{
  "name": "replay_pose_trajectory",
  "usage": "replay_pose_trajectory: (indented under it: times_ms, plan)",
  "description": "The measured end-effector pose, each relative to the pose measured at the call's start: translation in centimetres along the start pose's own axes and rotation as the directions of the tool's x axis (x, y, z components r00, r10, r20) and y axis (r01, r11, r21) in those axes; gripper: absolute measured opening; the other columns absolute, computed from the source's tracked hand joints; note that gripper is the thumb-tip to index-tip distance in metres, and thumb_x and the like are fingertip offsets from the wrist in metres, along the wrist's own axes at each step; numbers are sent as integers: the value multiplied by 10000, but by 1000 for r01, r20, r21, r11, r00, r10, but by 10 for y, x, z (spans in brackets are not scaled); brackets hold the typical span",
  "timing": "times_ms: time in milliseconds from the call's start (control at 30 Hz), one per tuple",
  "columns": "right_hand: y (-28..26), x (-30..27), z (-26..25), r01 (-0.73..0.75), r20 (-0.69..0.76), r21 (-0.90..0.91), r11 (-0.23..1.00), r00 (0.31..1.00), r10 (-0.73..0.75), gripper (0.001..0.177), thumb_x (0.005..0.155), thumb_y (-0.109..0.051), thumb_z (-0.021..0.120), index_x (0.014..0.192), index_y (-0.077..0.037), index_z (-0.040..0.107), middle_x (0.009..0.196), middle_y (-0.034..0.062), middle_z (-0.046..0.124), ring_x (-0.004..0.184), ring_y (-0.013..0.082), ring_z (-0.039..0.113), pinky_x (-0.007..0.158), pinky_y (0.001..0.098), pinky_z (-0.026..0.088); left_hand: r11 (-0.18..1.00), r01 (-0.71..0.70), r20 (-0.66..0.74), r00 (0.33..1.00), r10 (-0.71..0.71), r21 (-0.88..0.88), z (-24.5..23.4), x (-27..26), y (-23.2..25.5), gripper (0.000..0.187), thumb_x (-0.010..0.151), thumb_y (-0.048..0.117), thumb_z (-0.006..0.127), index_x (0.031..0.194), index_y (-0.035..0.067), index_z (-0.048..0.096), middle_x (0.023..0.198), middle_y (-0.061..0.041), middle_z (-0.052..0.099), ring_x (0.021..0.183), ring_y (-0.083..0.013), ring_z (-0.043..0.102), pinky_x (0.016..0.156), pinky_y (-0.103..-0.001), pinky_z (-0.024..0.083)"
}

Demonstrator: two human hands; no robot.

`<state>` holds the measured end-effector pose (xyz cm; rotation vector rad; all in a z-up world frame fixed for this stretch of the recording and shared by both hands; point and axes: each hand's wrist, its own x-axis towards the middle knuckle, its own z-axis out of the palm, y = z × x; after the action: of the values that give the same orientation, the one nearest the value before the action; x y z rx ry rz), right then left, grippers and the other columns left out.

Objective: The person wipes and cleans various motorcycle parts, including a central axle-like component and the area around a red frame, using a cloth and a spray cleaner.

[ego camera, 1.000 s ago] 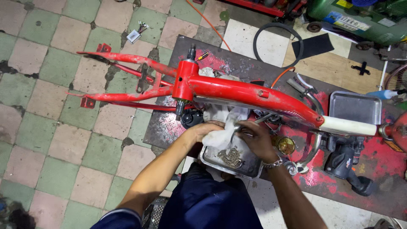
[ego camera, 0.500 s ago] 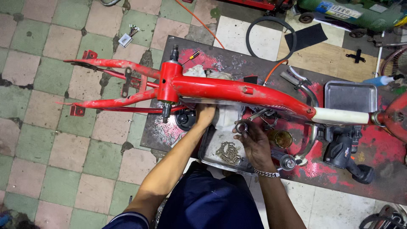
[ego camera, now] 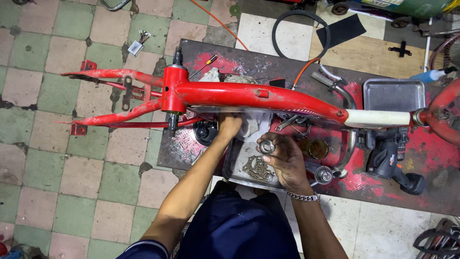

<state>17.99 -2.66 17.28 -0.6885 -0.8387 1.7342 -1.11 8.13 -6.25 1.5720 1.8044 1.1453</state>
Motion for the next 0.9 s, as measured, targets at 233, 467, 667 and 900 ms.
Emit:
replay_pose_trajectory:
  times_ms: [233,467,667,900]
  plan:
    - [10,3,4,-80,-82,52,995,993,84,436,865,96,734,1255,-12,569,1207,182,634,1169,329,679,1032,475,560,987,156,288,948,-138,-42,-102,-27,102,469,818,120,690,1265,-7,627,1163,-233,707,1097,-424,692,959,-430,530]
    - [35,-2,48,-208,-259,52,977,942,214,341,932,76,650,1269,63,598,1157,132,689,1052,218,675,917,347,550,965,-160,33,985,171,-209,-224,-94,237,499,813,157,813,1248,2,624,1248,-196,670,1161,-378,665,997,-434,534]
    - [31,-5,90,-330,-87,45,943,939,333,315,916,60,658,1225,61,593,1168,137,700,1071,184,667,952,309,516,995,-75,-331,939,92,63,-242,-125,266,432,833,109,813,1240,23,695,1193,-183,661,1054,-328,681,889,-391,569]
    - [-16,14,148,-175,201,-304,936,949,243,422,896,8,717,1272,13,526,1224,157,678,1147,210,655,990,327,521,994,39,-581,809,-90,-100,-264,-123,272,419,812,54,808,1193,-24,652,1078,-118,699,964,-233,696,856,-321,574]
